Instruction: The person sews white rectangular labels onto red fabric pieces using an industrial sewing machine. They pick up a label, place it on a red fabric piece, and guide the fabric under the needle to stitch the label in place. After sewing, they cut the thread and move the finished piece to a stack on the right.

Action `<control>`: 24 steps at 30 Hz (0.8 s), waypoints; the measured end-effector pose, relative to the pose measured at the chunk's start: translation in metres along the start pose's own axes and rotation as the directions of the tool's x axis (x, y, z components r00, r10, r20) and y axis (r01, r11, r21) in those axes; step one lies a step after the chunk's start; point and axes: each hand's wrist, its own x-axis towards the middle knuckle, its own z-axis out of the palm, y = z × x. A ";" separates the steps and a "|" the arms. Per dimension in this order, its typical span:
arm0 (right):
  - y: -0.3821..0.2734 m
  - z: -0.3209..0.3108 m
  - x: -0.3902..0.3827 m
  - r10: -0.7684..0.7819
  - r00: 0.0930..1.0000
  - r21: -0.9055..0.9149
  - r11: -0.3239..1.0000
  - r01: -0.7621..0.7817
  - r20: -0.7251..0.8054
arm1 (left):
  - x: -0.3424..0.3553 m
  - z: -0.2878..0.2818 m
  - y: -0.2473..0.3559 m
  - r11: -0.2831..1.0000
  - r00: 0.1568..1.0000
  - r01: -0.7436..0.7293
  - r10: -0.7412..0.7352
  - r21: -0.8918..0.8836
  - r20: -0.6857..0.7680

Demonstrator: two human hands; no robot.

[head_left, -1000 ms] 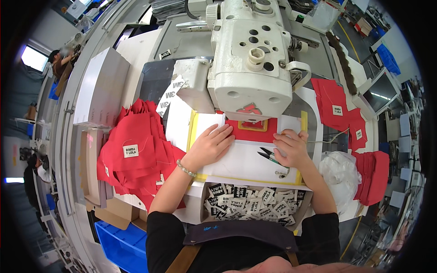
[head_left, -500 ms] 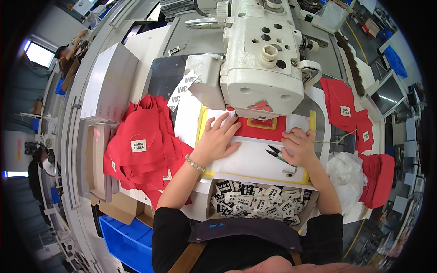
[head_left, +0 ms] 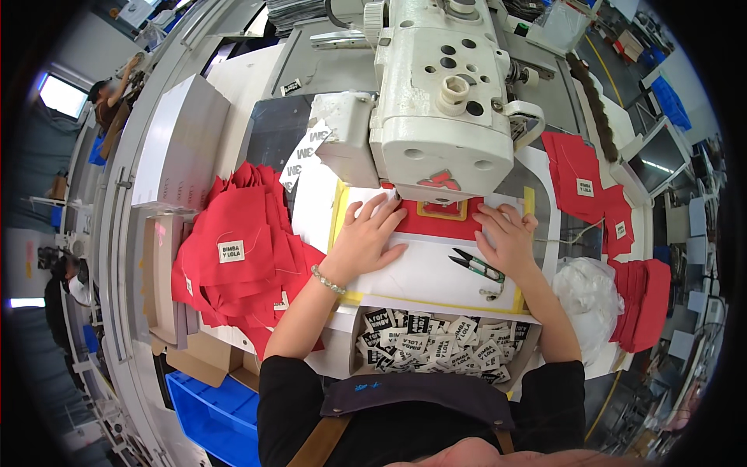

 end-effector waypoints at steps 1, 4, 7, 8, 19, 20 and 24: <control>0.000 0.001 0.000 -0.003 1.000 -0.009 1.000 0.003 -0.007 | 0.000 0.000 0.000 1.000 1.000 -0.002 0.002 0.006 -0.002; 0.000 0.001 0.000 -0.007 1.000 -0.030 1.000 0.007 -0.019 | 0.000 0.000 0.001 1.000 1.000 -0.003 0.004 0.012 -0.017; -0.001 0.002 0.002 -0.010 1.000 -0.035 0.999 0.009 -0.024 | -0.001 0.000 0.002 1.000 0.999 0.012 -0.011 0.014 -0.034; -0.001 0.001 0.002 -0.011 1.000 -0.039 0.999 0.010 -0.028 | 0.000 0.000 0.002 1.000 0.999 0.016 -0.015 0.020 -0.033; 0.001 0.004 -0.001 -0.030 0.999 -0.060 0.998 0.028 -0.043 | 0.001 -0.001 0.000 0.998 0.999 -0.006 0.009 0.060 -0.044; 0.002 0.005 -0.003 -0.030 0.999 -0.062 0.998 0.027 -0.042 | 0.000 -0.001 0.000 0.998 0.999 -0.010 0.012 0.060 -0.045; 0.000 0.002 -0.002 -0.039 0.998 -0.067 0.997 0.037 -0.041 | -0.001 0.000 0.000 0.998 0.999 -0.025 0.027 0.058 -0.036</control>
